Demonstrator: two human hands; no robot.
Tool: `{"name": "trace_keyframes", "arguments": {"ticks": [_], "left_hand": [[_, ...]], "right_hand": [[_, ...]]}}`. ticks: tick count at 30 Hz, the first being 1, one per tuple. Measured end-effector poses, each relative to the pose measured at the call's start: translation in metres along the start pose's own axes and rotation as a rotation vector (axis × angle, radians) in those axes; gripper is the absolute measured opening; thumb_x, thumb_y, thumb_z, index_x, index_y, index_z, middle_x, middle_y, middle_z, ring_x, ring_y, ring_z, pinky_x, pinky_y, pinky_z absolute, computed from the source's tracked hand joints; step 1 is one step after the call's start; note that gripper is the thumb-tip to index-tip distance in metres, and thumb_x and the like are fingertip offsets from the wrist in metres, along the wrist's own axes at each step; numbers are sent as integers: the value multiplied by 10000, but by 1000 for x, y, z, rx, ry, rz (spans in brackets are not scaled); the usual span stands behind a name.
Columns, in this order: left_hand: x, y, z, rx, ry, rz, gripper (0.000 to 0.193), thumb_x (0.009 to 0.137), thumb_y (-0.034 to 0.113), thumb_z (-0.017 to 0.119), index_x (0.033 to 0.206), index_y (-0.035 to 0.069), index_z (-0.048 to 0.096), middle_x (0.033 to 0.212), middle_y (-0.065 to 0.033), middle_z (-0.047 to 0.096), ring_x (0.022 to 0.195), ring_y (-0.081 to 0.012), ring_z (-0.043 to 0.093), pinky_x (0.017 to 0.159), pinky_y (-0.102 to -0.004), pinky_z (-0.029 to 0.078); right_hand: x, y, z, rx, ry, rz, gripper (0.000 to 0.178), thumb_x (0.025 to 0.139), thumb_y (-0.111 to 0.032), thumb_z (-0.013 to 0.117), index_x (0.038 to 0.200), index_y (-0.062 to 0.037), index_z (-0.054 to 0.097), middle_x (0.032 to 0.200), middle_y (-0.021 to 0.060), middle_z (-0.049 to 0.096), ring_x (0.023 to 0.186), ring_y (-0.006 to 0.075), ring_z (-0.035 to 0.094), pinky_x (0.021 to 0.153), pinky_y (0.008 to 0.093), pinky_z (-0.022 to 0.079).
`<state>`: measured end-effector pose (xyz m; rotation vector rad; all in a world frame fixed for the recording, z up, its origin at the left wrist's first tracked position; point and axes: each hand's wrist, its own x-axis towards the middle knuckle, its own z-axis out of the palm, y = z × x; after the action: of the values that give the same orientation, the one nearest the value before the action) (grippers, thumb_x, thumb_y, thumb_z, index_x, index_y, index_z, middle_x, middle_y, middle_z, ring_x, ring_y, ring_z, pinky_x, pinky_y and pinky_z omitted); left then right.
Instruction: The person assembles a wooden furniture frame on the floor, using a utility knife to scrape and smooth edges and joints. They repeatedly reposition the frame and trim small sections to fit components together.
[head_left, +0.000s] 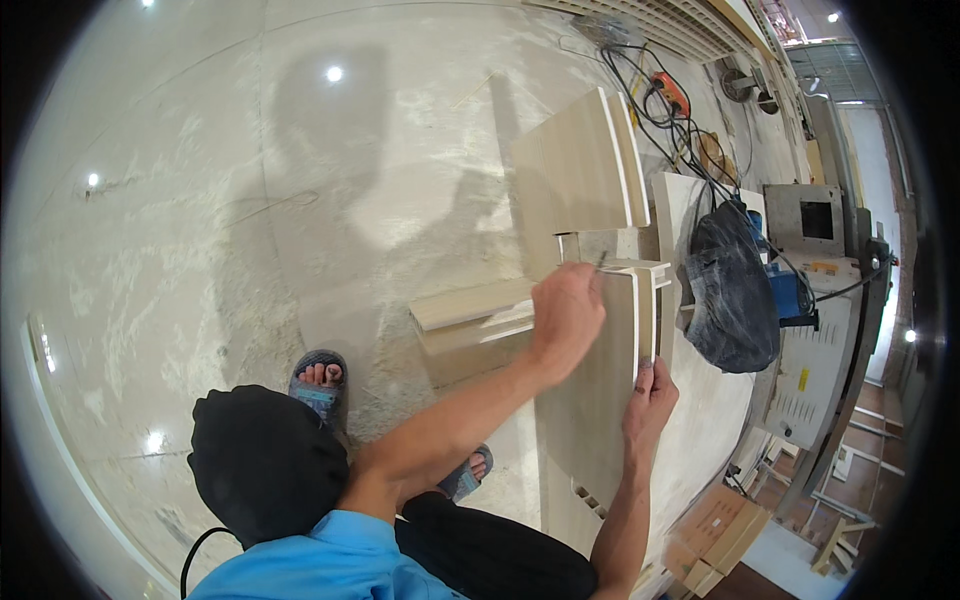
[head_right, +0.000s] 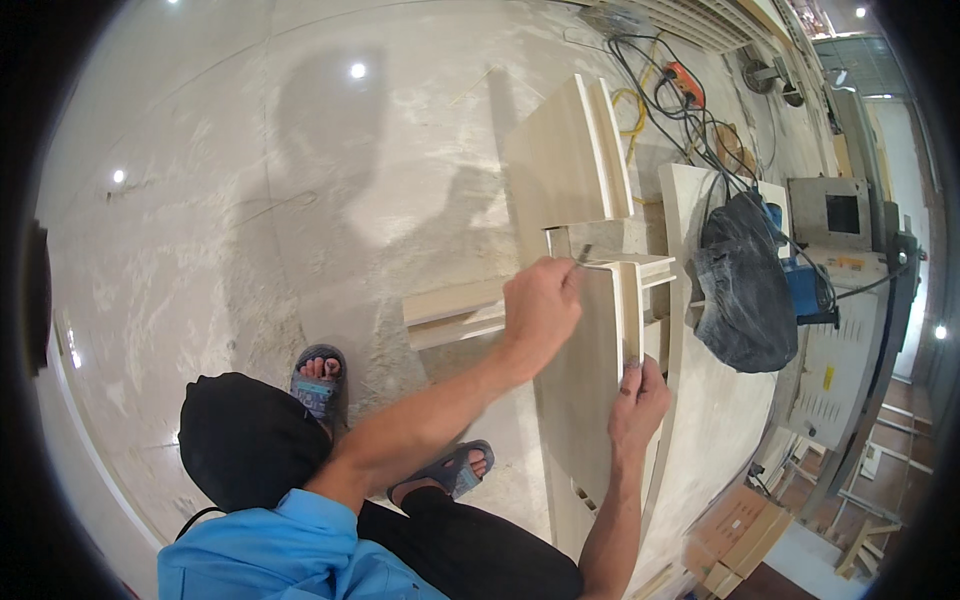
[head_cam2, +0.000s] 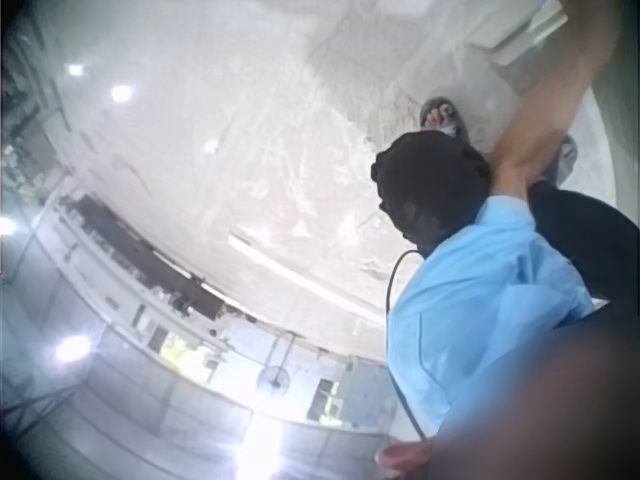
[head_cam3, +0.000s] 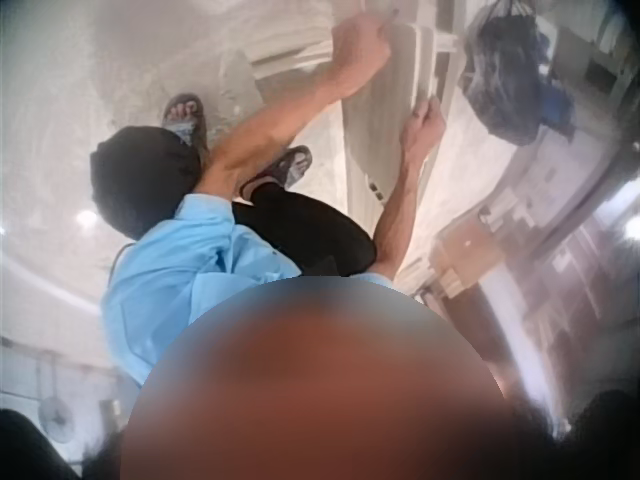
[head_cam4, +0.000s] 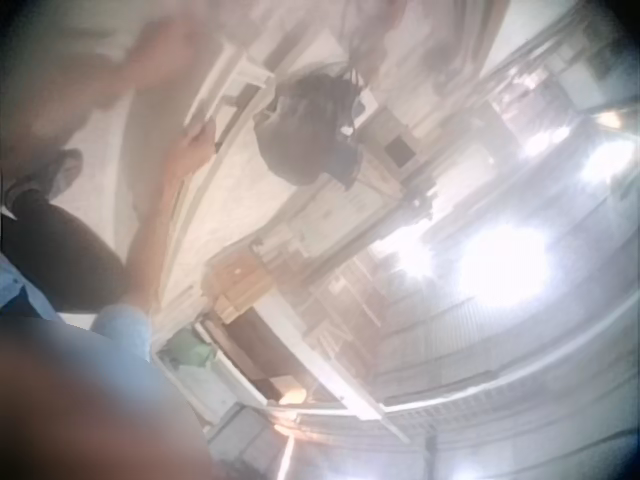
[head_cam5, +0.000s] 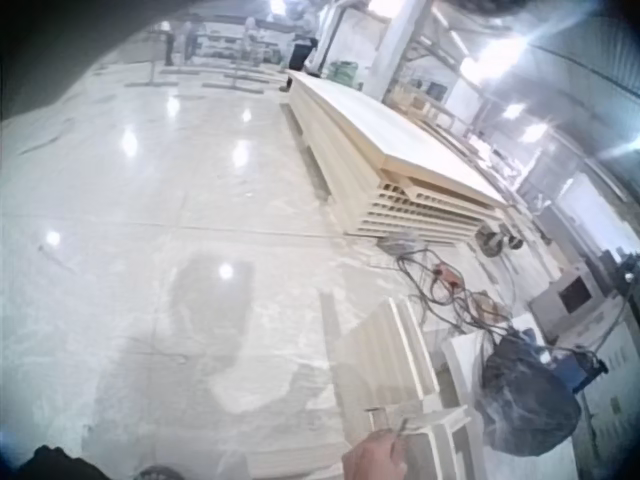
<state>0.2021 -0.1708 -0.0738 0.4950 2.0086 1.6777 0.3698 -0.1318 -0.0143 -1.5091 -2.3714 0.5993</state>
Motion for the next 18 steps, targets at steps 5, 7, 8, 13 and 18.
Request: {"name": "trace_keyframes", "arguments": {"ticks": [5, 7, 8, 13, 18], "left_hand": [[-11, 31, -8, -169, -37, 55, 152, 903, 134, 650, 887, -16, 670, 846, -192, 651, 759, -399, 625, 666, -465, 475], [-13, 34, -8, -234, -58, -2, 143, 899, 140, 662, 883, -3, 667, 821, -178, 654, 735, -389, 630, 653, -457, 478], [-12, 31, -8, -203, 24, 9, 143, 897, 142, 664, 883, 0, 666, 803, -179, 653, 726, -391, 631, 650, -456, 477], [-14, -7, -5, -109, 189, -39, 147, 893, 141, 661, 865, -3, 659, 710, -196, 637, 681, -404, 626, 640, -455, 474], [1, -38, -1, 82, 9, -106, 146, 870, 97, 648, 818, -38, 635, 728, -231, 656, 719, -420, 646, 652, -466, 484]], "right_hand": [[0, 2, -1, -6, -9, -25, 300, 1014, -191, 486, 851, 45, 573, 614, 24, 363, 588, 115, 334, 518, 315, 284], [-1, 3, 0, 7, -10, -26, 309, 1018, -200, 486, 848, 44, 569, 615, 18, 357, 589, 108, 331, 515, 310, 278], [0, 3, 0, 21, -9, -9, 316, 1021, -207, 486, 846, 43, 567, 615, 15, 357, 589, 105, 329, 514, 307, 275], [-1, 4, 1, 19, 5, -7, 326, 1025, -222, 484, 859, 42, 580, 609, 5, 363, 588, 95, 327, 514, 294, 264], [-2, 3, 0, -7, 9, -4, 320, 1019, -222, 488, 901, 50, 607, 606, 13, 374, 581, 100, 334, 513, 298, 270]]}}
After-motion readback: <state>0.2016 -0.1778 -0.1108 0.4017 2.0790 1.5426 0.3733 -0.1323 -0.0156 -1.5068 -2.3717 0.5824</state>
